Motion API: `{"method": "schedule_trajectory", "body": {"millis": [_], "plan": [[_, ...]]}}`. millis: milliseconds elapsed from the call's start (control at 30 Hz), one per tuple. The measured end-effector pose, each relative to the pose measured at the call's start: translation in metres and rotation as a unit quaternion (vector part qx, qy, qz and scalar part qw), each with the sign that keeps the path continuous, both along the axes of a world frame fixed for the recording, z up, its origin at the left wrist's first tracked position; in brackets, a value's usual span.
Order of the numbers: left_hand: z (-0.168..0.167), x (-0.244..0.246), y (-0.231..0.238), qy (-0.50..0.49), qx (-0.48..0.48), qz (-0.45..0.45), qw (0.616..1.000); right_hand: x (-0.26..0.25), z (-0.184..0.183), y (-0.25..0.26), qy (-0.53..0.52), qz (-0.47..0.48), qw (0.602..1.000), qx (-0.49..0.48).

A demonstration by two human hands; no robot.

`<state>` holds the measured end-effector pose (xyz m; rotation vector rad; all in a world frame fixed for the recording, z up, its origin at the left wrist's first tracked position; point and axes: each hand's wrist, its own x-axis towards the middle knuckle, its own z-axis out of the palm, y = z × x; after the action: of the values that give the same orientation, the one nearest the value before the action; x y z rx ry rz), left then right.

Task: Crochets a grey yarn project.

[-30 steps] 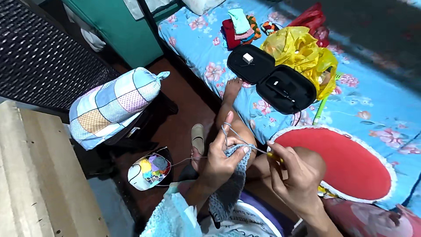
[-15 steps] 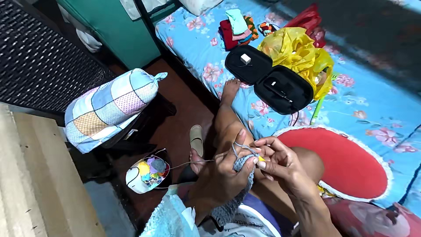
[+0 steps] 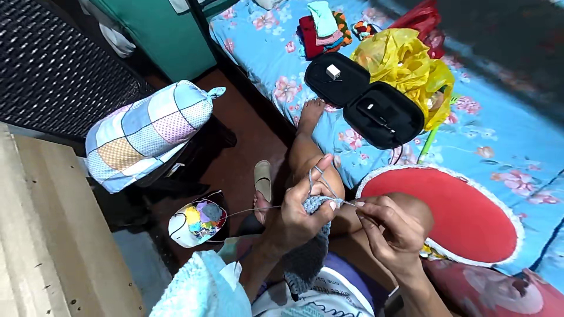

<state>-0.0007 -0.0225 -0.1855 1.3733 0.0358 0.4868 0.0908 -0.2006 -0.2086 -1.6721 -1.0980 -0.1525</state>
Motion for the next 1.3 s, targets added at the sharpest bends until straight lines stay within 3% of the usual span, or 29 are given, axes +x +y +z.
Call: {"method": "schedule_trajectory", "body": {"millis": [100,200,300,367,433,533,567,633,700,767,833,1100,1267,1300], "plan": [[0.000,0.000,0.004,0.009,-0.040,-0.026,0.999,0.004,-0.004,-0.008,0.143,0.069,0.987,0.020],[-0.001,0.001,0.003,0.011,-0.048,-0.032,0.998,0.007,-0.003,-0.013,0.303,0.127,0.944,0.028],[-0.005,0.000,-0.006,-0.006,0.093,0.032,0.995,0.003,0.006,-0.010,0.331,0.121,0.936,0.011],[-0.011,0.001,-0.013,-0.041,0.239,0.097,0.965,-0.002,0.014,-0.004,0.318,0.095,0.943,-0.004],[-0.012,0.001,-0.018,-0.067,0.312,0.133,0.938,-0.005,0.021,0.002,0.350,0.096,0.932,0.002],[-0.013,0.000,-0.019,-0.076,0.244,0.105,0.961,-0.004,0.020,0.007,0.478,0.149,0.862,0.076],[-0.012,-0.001,-0.018,-0.071,0.194,0.083,0.975,-0.004,0.016,0.007,0.481,0.156,0.857,0.095],[-0.009,-0.003,-0.014,-0.050,0.095,0.040,0.993,-0.007,0.007,0.008,0.386,0.119,0.910,0.096],[-0.008,-0.002,-0.011,-0.037,0.019,0.016,0.999,-0.009,0.000,0.006,0.219,0.053,0.973,0.056],[-0.007,-0.001,-0.006,-0.024,-0.031,0.003,0.999,-0.007,-0.002,0.003,0.095,0.009,0.995,0.014],[-0.008,-0.001,-0.004,-0.017,-0.051,-0.010,0.998,-0.004,-0.003,0.000,0.051,0.006,0.999,-0.002],[-0.004,0.001,-0.005,-0.005,0.008,-0.019,1.000,-0.001,-0.003,-0.001,0.256,0.097,0.961,0.041],[-0.003,0.002,-0.007,0.007,-0.012,-0.010,1.000,-0.002,0.001,0.001,0.440,0.180,0.874,0.100],[-0.003,0.002,-0.009,0.006,0.009,0.001,1.000,-0.003,0.003,0.001,0.443,0.176,0.874,0.095]]}}
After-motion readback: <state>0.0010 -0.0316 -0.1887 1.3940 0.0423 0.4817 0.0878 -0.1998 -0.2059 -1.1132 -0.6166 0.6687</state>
